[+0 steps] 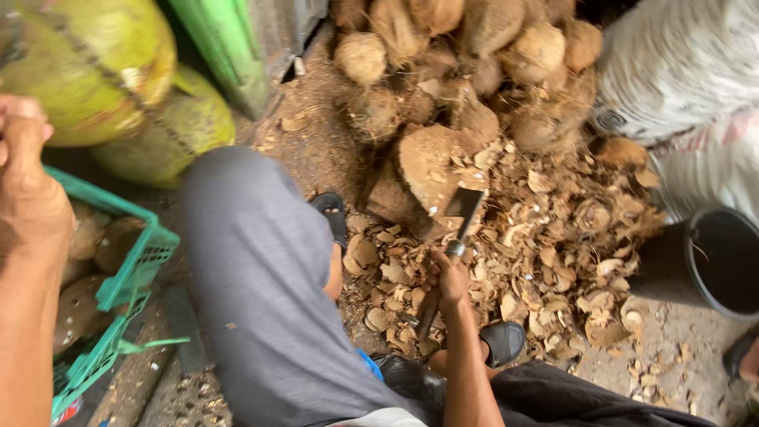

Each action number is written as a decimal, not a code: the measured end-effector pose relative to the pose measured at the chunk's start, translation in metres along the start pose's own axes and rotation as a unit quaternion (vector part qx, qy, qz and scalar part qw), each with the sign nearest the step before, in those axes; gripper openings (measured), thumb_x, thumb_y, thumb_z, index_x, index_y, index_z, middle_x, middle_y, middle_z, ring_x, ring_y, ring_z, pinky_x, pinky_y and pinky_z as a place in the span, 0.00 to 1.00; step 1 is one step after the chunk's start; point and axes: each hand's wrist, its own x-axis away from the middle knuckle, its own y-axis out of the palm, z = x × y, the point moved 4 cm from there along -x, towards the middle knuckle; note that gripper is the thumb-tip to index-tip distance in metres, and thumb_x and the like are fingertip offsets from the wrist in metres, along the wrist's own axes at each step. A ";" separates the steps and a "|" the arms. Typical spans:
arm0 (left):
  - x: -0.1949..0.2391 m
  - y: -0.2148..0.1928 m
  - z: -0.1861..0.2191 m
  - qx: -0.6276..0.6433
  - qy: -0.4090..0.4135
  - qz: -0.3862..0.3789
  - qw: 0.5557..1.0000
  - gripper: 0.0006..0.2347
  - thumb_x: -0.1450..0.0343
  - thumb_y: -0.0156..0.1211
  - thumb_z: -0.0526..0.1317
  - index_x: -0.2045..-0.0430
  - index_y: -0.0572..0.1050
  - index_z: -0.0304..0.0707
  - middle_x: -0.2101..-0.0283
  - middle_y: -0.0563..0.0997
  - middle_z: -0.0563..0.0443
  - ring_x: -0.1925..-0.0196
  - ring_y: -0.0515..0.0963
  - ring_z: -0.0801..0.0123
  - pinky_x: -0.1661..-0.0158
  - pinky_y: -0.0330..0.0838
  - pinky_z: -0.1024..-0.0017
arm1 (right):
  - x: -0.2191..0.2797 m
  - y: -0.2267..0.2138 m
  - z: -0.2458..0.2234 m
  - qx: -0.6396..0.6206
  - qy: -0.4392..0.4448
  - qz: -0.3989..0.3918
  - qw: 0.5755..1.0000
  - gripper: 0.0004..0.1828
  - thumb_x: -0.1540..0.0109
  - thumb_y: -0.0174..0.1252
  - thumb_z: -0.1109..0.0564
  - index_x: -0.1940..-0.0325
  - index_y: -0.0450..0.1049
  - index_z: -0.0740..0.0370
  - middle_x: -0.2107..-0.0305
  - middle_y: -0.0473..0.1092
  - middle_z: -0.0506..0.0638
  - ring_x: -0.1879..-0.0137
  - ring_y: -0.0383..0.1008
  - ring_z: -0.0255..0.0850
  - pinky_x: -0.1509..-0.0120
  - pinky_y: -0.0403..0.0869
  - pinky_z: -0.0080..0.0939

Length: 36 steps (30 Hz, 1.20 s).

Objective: The person uses a machete to peel the husk off a coconut, repeatedly striking and rotating the coconut to remove the fibrous outer layer. The peeled coconut is then placed aside, and the person picks up another coconut to continue the process.

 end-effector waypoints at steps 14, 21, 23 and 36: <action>-0.056 0.325 0.146 -0.329 -0.008 -0.497 0.803 0.25 0.32 0.67 0.55 0.43 0.75 0.44 0.48 0.79 0.41 0.53 0.81 0.52 0.51 0.73 0.47 | 0.008 0.030 -0.009 -0.068 0.000 -0.015 0.998 0.17 0.33 0.56 0.52 0.74 0.61 0.55 0.88 0.61 0.44 0.86 0.58 0.35 0.85 0.63 0.37; -0.047 0.480 0.110 -0.293 0.006 -0.503 0.813 0.24 0.32 0.68 0.53 0.45 0.75 0.40 0.47 0.79 0.39 0.47 0.78 0.51 0.46 0.72 0.48 | -0.011 0.037 0.028 0.004 -0.014 0.041 0.999 0.18 0.33 0.57 0.49 0.75 0.63 0.54 0.87 0.62 0.44 0.85 0.55 0.34 0.81 0.59 0.36; -0.045 0.531 0.097 -0.273 0.063 -0.489 0.826 0.24 0.33 0.70 0.49 0.44 0.74 0.39 0.45 0.78 0.39 0.44 0.77 0.51 0.43 0.70 0.48 | -0.013 0.040 0.044 0.097 0.008 0.073 0.993 0.22 0.32 0.57 0.44 0.75 0.64 0.54 0.88 0.59 0.45 0.85 0.53 0.36 0.77 0.64 0.38; -0.007 0.860 0.049 -0.386 0.383 -0.452 0.707 0.54 0.50 0.75 0.29 0.26 0.49 0.51 0.29 0.56 0.29 0.27 0.57 0.41 0.35 0.51 0.41 | -0.063 0.040 0.106 0.095 0.005 0.078 0.992 0.18 0.33 0.59 0.45 0.72 0.69 0.56 0.85 0.64 0.46 0.81 0.60 0.37 0.74 0.69 0.41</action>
